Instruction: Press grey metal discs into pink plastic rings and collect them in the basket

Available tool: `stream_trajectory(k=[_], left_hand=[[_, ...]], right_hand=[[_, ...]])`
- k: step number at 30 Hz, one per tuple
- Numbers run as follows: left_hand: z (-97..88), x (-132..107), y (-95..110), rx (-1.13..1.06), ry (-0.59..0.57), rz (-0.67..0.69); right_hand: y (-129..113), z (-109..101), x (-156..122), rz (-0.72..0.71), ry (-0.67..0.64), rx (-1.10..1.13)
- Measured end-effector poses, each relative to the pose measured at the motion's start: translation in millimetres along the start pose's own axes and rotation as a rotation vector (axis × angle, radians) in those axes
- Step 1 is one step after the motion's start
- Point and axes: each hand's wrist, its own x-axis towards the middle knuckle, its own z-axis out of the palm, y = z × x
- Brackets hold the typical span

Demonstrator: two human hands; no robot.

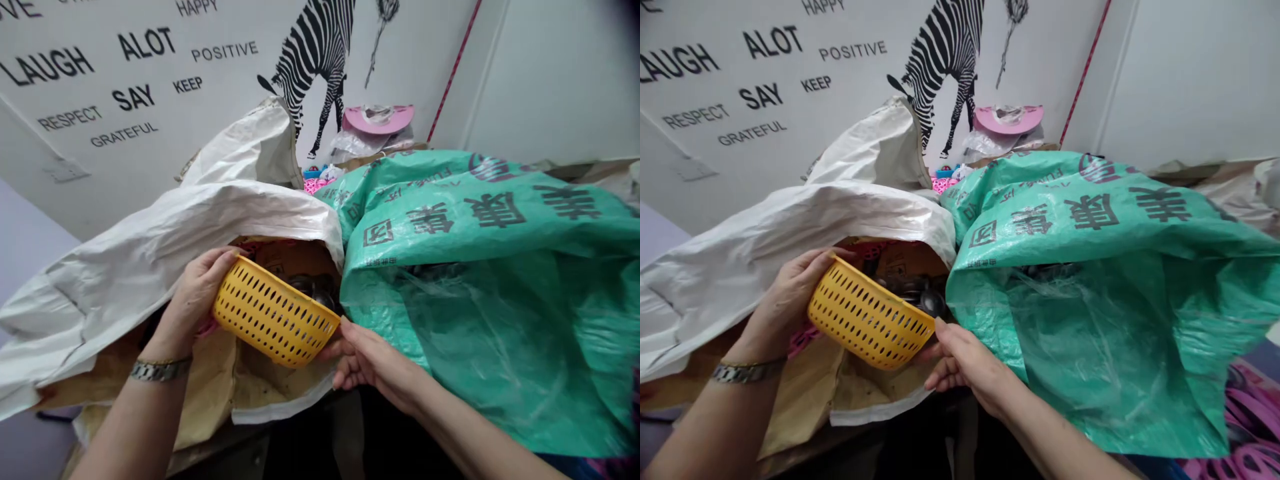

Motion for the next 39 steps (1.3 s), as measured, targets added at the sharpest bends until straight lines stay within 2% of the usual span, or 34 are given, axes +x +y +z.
stream_trajectory(k=[4, 9, 14, 17, 23, 27, 30, 34, 39], left_hand=[[5.7, 5.7, 12.4, 0.021, -0.082, -0.043], [5.7, 6.4, 22.5, 0.069, -0.092, -0.061], [7.4, 10.7, 36.0, 0.187, -0.076, -0.001], [9.8, 14.9, 45.4, 0.235, -0.116, 0.013], [8.1, 28.6, 62.5, 0.398, -0.178, 0.147], [5.9, 35.6, 59.9, 0.508, -0.229, 0.095], [6.4, 31.6, 60.5, 0.534, -0.239, 0.04], [6.5, 20.1, 71.4, 0.568, -0.18, 0.125], [10.5, 18.0, 85.5, 0.724, -0.249, 0.117]], right_hand=[[6.6, 1.2, -1.0, -0.036, 0.007, 0.049], [9.2, 7.3, -3.9, -0.056, 0.017, 0.092], [13.9, 16.2, 7.5, -0.003, -0.018, 0.164], [21.2, 21.6, 19.7, 0.012, -0.045, 0.228], [25.3, 28.1, 38.6, -0.083, -0.029, 0.29], [34.3, 36.9, 41.1, 0.004, -0.085, 0.312], [39.6, 42.1, 41.0, 0.021, -0.108, 0.337], [40.4, 44.9, 42.7, -0.014, -0.094, 0.332], [48.3, 52.0, 43.5, 0.012, -0.211, 0.308]])
